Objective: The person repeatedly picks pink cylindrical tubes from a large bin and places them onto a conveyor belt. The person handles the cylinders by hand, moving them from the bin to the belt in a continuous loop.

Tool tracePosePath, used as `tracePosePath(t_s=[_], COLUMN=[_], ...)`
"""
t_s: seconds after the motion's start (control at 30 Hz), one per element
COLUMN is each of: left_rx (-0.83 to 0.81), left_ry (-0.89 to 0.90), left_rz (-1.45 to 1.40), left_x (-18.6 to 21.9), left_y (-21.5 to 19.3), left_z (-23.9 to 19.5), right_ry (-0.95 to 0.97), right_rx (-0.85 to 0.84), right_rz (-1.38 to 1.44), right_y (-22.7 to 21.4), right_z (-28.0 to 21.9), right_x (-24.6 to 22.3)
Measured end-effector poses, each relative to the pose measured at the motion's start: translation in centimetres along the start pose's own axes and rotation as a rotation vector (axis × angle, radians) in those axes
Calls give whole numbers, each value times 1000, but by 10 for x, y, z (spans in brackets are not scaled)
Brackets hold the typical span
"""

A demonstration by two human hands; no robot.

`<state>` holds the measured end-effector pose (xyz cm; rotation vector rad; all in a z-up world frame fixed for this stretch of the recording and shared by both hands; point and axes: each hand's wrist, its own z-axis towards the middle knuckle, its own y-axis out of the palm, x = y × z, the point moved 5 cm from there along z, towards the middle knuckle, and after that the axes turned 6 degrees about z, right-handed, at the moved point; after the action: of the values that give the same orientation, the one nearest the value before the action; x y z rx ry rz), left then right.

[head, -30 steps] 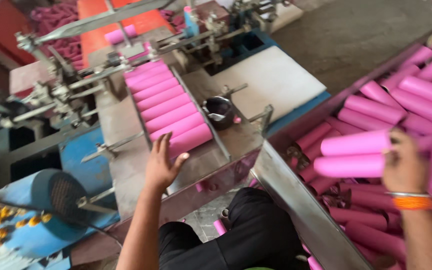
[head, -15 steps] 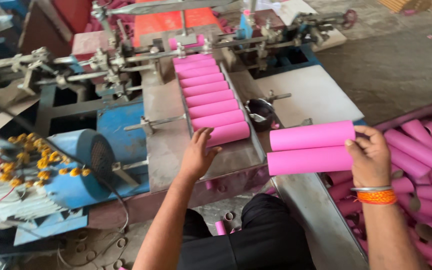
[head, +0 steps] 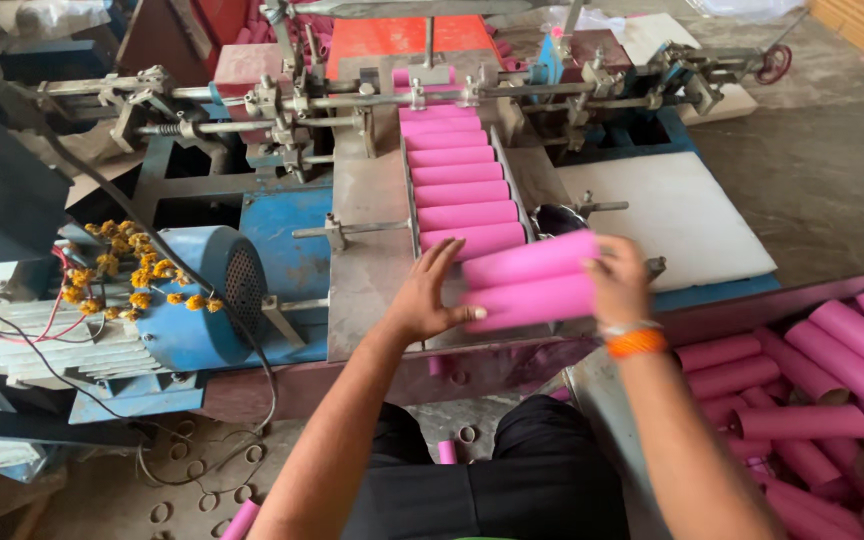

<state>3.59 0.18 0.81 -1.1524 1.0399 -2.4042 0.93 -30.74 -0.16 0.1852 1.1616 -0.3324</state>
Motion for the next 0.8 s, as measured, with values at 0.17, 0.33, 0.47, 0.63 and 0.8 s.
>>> tracePosePath(t_s=[0.17,0.33,0.47,0.63,0.8], left_rx=[-414,-513,-548,-115,24], left_ry=[-79,-112,-82,157,199], left_rz=[548,834,832,539,376], left_x=[4,8,4,3,-25], left_y=[11,24,35,14,17], left_z=[14,22,31,23,8], right_ry=[-304,-369,75,487,652], right_rx=[-194,-26,147,442,346], right_rz=[-646,-773,-672,-789,-947], right_y=[72,-32,-196,-394,-444], right_z=[-4,-24,-67,-213,-317], right_x=[6,-28,-15,24,61])
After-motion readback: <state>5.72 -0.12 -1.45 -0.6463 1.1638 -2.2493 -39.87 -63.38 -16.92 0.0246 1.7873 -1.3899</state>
